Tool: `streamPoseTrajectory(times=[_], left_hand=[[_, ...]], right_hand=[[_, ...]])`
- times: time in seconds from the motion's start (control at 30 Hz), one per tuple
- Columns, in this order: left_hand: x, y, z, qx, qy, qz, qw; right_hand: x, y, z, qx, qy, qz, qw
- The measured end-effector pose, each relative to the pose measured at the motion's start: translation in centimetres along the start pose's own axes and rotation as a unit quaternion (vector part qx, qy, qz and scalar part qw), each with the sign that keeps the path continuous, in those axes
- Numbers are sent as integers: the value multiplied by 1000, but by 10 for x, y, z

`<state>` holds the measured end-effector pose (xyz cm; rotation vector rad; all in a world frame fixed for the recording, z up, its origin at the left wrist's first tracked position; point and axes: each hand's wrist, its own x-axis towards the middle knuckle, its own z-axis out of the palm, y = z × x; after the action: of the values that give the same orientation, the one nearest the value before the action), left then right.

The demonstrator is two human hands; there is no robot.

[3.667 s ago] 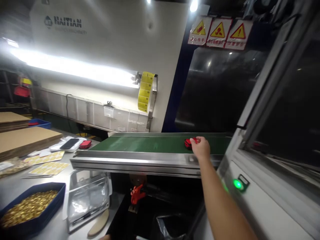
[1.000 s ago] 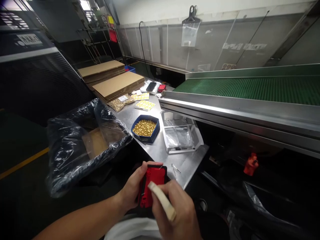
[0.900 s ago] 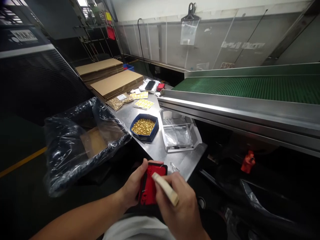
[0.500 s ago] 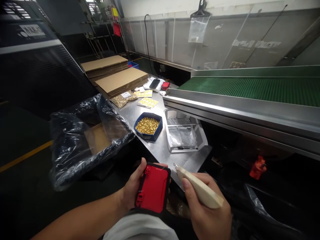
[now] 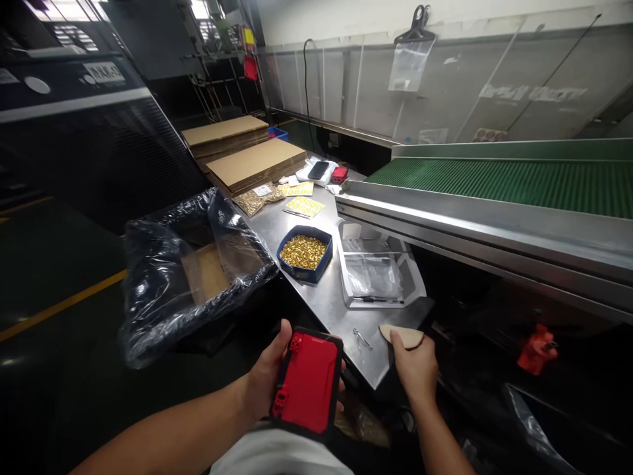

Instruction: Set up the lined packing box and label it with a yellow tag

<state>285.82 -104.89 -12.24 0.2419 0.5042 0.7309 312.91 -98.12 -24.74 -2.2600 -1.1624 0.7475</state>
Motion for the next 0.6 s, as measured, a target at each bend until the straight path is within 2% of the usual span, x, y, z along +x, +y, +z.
streamPoseTrajectory(times=[0.07,0.13,0.23,0.3,0.37,0.47,0.53,0.6], left_hand=[[-3,1,0,65,26,44,997],[-6,5,2,156,33,116,980],[-10,15,6,335,15,210,918],[-12,21,9,429,8,263,864],[-14,25,11,482,5,293,826],[-13,27,15,517,-4,316,795],[-11,27,16,532,-10,325,782],[-9,27,17,543,-13,328,773]], right_hand=[[7,-2,7,-15,-6,-12,1000],[7,-10,9,-41,-2,-24,999],[-2,-28,2,-58,41,-55,996],[-21,-44,-10,6,38,-80,996],[-51,-63,-25,125,-32,-89,988],[-105,-88,-48,238,-183,-121,946],[-134,-98,-58,256,-226,-173,924],[-150,-102,-62,257,-235,-219,911]])
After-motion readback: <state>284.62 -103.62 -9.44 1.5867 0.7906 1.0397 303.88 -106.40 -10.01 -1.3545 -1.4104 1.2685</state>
